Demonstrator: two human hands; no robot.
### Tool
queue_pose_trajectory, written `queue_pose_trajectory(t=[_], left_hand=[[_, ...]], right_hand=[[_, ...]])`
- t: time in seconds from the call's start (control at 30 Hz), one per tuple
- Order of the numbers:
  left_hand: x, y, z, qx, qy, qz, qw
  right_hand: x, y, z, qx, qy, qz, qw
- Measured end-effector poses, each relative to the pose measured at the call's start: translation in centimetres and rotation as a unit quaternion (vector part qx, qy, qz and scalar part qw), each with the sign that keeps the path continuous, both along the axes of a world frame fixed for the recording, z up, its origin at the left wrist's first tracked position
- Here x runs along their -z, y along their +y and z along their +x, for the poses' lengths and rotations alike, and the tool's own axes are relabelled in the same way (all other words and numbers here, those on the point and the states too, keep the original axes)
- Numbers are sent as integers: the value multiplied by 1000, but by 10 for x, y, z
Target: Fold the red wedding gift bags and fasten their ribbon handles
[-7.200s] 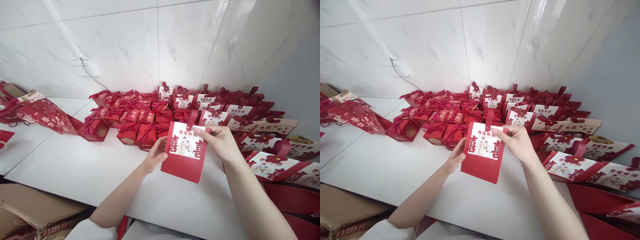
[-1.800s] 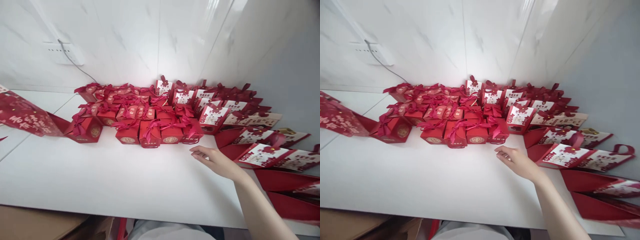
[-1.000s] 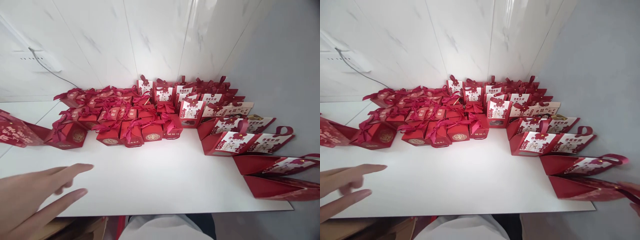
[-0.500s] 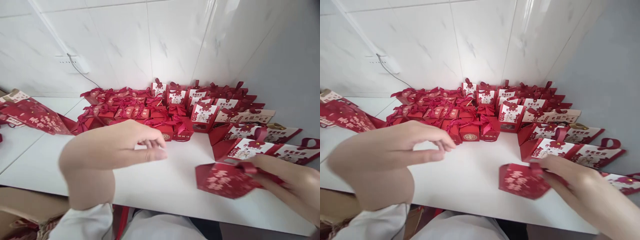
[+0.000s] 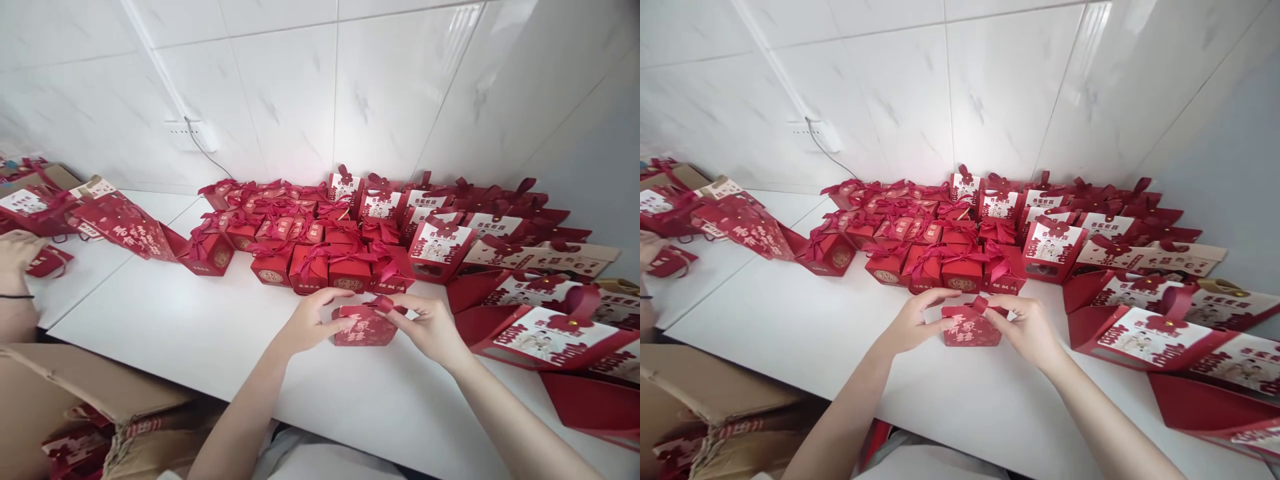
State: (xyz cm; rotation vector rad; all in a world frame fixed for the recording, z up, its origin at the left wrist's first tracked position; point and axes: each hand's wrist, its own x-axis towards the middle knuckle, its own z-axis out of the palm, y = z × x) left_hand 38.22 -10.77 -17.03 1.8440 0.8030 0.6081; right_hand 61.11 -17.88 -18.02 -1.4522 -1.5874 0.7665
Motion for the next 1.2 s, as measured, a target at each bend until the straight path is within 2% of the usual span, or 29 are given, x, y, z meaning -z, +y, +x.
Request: queue_pose_trajectory(t=[0.17,0.37,0.47,0.63,0.83,0.93,1.0,1.07,1.13,1.2], left_hand=[[11,4,3,51,-16,-68,996],[22,6,12,41,-17,-37,998],[21,9,16,42,5,-30,999],[17,17,19,71,34,-15,997],[15,19,21,74,45,1,996],[9,16,24,16,-3,76,997],[5,15,27,-39,-67,172,982],[6,15,28,-65,-115,301,944],[12,16,28,-58,-123,421,897],[21,17,28,-37,-106,490,864]], right_hand=[[8,5,-4,-1,41,-10,999],[-9,7,-1,-14,-7,-26,1000],[-20,8,1,-8,-32,-12,999],[-28,12,2,1,-108,54,993],[-41,18,2,-53,-151,53,986],[-50,17,5,-68,-151,23,986],[-53,15,10,-80,-132,4,988],[-52,10,16,-78,-103,6,992],[-43,5,22,-58,-82,40,994],[-29,-1,25,-47,-73,104,991]])
